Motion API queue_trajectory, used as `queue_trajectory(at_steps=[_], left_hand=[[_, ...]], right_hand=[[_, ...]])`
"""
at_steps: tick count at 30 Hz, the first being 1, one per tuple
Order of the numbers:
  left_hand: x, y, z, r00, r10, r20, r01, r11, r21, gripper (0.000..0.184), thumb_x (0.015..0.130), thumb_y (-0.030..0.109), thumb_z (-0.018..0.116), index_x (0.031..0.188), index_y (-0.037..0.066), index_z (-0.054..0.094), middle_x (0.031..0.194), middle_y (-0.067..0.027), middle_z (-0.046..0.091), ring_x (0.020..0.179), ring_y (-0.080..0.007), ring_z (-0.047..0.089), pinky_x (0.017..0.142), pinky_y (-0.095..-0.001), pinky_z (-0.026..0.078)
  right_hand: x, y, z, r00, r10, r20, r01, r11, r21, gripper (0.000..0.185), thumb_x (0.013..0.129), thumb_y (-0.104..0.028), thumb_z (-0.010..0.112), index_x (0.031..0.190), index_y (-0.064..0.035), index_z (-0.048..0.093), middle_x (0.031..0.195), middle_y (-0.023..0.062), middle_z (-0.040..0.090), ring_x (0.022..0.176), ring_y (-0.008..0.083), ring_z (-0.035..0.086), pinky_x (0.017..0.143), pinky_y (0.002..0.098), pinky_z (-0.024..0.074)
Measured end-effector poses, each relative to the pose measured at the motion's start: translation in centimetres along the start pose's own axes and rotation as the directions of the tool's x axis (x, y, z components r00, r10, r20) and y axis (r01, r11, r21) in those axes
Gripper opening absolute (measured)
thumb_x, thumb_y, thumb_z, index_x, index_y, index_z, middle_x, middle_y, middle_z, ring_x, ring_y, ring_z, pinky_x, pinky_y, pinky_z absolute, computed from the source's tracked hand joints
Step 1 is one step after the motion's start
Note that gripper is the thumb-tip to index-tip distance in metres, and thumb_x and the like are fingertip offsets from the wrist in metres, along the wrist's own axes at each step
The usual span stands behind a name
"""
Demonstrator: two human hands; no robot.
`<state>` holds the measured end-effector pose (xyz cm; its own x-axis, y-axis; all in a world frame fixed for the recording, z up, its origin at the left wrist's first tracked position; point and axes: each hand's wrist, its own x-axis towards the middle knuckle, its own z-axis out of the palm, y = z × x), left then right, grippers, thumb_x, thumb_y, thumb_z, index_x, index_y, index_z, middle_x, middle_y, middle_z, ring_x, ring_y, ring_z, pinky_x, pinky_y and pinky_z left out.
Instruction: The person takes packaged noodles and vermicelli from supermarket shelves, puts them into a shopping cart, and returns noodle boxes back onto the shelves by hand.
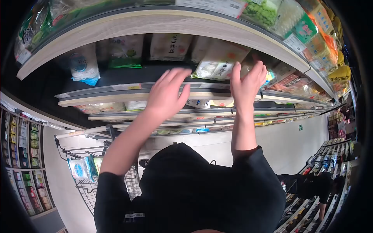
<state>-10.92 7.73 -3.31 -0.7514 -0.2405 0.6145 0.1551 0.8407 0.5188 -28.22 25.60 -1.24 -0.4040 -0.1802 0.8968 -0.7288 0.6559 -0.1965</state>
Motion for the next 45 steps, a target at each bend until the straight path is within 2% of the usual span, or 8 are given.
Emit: queue_trajectory(at_steps=[5, 11, 22, 24, 28, 31, 37, 45], left_hand=[[7.0, 1.0, 5.1, 0.949, -0.295, 0.110, 0.266, 0.938, 0.221, 0.045, 0.095, 0.029, 0.068, 0.130, 0.001, 0.062, 0.102, -0.0237, 0.071, 0.103, -0.0410, 0.068, 0.094, -0.0471, 0.053], [9.1, 1.9, 5.6, 0.864, -0.373, 0.339, 0.385, 0.922, 0.033, 0.064, 0.085, 0.036, 0.080, 0.131, -0.002, 0.060, 0.097, -0.0264, 0.074, 0.096, -0.0412, 0.071, 0.089, -0.0448, 0.055], [1.5, 2.6, 1.9, 0.921, 0.243, -0.303, -0.287, 0.952, -0.108, 0.072, 0.060, 0.003, 0.085, 0.129, 0.013, 0.064, 0.129, -0.0107, 0.065, 0.116, -0.0337, 0.065, 0.095, -0.0444, 0.056], [-0.7, 2.7, -0.5, 0.914, 0.258, -0.314, -0.310, 0.942, -0.129, 0.071, 0.064, 0.004, 0.085, 0.131, 0.008, 0.062, 0.132, -0.0138, 0.064, 0.118, -0.0357, 0.065, 0.097, -0.0438, 0.055], [-8.3, 2.9, -4.4, 0.945, -0.176, -0.275, 0.037, 0.895, -0.444, 0.070, 0.071, 0.012, 0.090, 0.134, 0.008, 0.060, 0.129, -0.0113, 0.067, 0.117, -0.0328, 0.066, 0.097, -0.0409, 0.055], [-15.3, 3.7, -7.5, 0.804, -0.554, -0.218, 0.329, 0.718, -0.613, 0.070, 0.077, 0.022, 0.093, 0.136, 0.005, 0.059, 0.126, -0.0109, 0.069, 0.114, -0.0246, 0.068, 0.098, -0.0373, 0.054], [-28.6, 0.7, -9.5, 0.410, -0.863, -0.294, 0.289, 0.429, -0.856, 0.070, 0.088, 0.011, 0.082, 0.145, -0.002, 0.043, 0.133, -0.0135, 0.064, 0.119, -0.0195, 0.064, 0.102, -0.0353, 0.054], [-43.6, -4.0, -11.5, -0.209, -0.963, -0.169, 0.375, 0.081, -0.924, 0.067, 0.096, 0.016, 0.073, 0.149, -0.004, 0.036, 0.135, -0.0199, 0.062, 0.120, -0.0236, 0.064, 0.101, -0.0357, 0.053]], right_hand=[[1.5, 3.1, 0.5, 0.943, 0.037, 0.330, 0.007, 0.991, -0.133, 0.047, 0.088, -0.024, 0.071, 0.122, 0.0058, 0.060, 0.108, 0.0248, 0.067, 0.104, 0.0403, 0.057, 0.102, 0.0489, 0.0374], [0.9, 3.3, 0.6, 0.992, -0.028, 0.127, 0.013, 0.993, 0.119, 0.041, 0.088, -0.023, 0.070, 0.118, 0.0039, 0.061, 0.103, 0.0213, 0.066, 0.101, 0.0392, 0.058, 0.103, 0.0563, 0.0336], [-4.7, 0.1, -1.9, 0.952, -0.052, -0.301, 0.247, 0.714, 0.655, 0.069, 0.084, -0.007, 0.076, 0.140, -0.0026, 0.036, 0.135, 0.0187, 0.050, 0.129, 0.0339, 0.053, 0.112, 0.0443, 0.0419], [-4.8, -2.4, -3.0, 0.921, 0.387, 0.036, -0.096, 0.137, 0.986, 0.069, 0.094, -0.037, 0.067, 0.146, -0.0021, 0.039, 0.145, 0.0155, 0.049, 0.132, 0.0318, 0.052, 0.113, 0.0455, 0.0438], [-4.7, -8.5, -3.2, 0.950, -0.007, 0.312, -0.291, 0.343, 0.893, 0.088, 0.095, -0.056, 0.066, 0.156, -0.0005, 0.035, 0.152, 0.0169, 0.047, 0.138, 0.0313, 0.048, 0.118, 0.0488, 0.0381], [-8.0, -11.5, -0.9, 0.817, -0.421, 0.394, -0.431, 0.009, 0.902, 0.097, 0.083, -0.030, 0.085, 0.154, 0.0022, 0.029, 0.143, 0.0235, 0.052, 0.132, 0.0318, 0.055, 0.111, 0.0462, 0.0429], [-15.0, -25.0, 2.9, 0.114, -0.828, 0.548, -0.778, 0.269, 0.568, 0.075, 0.093, -0.003, 0.070, 0.155, 0.0023, 0.029, 0.140, 0.0173, 0.058, 0.131, 0.0227, 0.055, 0.111, 0.0368, 0.0430], [-32.9, -39.5, 9.6, -0.413, -0.856, 0.311, -0.755, 0.513, 0.408, 0.070, 0.101, -0.034, 0.067, 0.154, -0.0010, 0.037, 0.140, 0.0196, 0.060, 0.129, 0.0249, 0.058, 0.108, 0.0373, 0.0448]])
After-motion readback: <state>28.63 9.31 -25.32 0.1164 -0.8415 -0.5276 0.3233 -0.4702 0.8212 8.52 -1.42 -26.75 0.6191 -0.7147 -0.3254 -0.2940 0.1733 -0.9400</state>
